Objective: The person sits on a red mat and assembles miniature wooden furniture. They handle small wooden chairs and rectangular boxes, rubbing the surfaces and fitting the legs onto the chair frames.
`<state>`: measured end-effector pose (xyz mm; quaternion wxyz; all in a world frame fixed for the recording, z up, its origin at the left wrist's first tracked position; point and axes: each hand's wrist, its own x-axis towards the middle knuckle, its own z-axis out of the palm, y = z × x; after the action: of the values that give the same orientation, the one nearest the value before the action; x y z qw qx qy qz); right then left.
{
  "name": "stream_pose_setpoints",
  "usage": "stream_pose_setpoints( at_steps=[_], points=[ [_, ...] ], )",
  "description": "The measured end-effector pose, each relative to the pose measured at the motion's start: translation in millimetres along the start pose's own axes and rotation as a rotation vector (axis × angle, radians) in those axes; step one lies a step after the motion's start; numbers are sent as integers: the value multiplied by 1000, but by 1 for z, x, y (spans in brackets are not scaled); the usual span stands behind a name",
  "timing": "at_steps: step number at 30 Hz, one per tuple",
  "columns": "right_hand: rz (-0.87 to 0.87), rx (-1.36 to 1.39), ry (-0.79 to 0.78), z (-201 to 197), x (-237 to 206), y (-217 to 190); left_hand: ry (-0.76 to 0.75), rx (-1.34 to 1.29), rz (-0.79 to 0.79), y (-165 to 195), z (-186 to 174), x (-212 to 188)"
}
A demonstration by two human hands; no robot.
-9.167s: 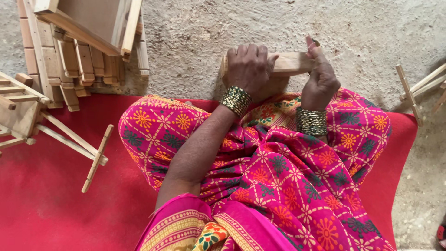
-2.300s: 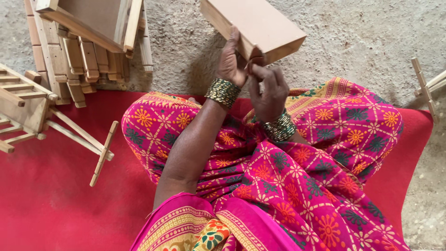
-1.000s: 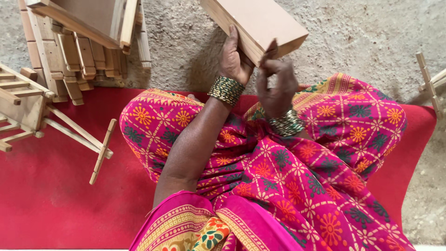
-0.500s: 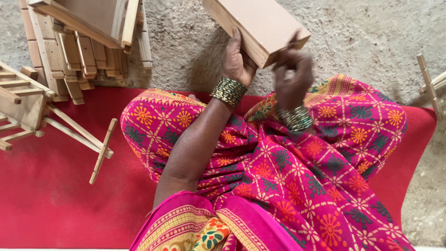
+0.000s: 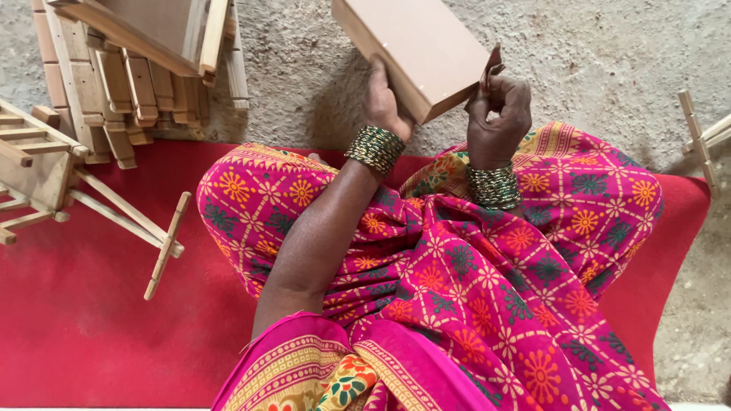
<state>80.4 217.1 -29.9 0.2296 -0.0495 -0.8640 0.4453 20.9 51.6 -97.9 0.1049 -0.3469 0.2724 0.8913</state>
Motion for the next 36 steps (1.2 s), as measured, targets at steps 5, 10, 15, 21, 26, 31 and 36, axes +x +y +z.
stream_pose_setpoints(
  at_steps=[5,10,15,21,26,31,36],
  points=[
    [-34,-122,-139,-14,12,8,46,95,24,-6,-16,11],
    [-181,-252,-356,4,-12,-21,111,166,70,-10,-22,20],
    [-363,-316,-339,20,-31,-34,147,277,-101,-2,-20,19],
    [-99,-426,9,-16,19,22,-126,834,-101,-15,-3,-6],
    [-374,-522,-130,2,-8,5,-110,801,-67,-11,-10,5],
    [-440,-245,-301,22,-37,-31,-75,644,-121,-2,-22,18],
    [-299,-406,43,-16,21,20,-210,943,-179,-12,-12,10]
  ],
)
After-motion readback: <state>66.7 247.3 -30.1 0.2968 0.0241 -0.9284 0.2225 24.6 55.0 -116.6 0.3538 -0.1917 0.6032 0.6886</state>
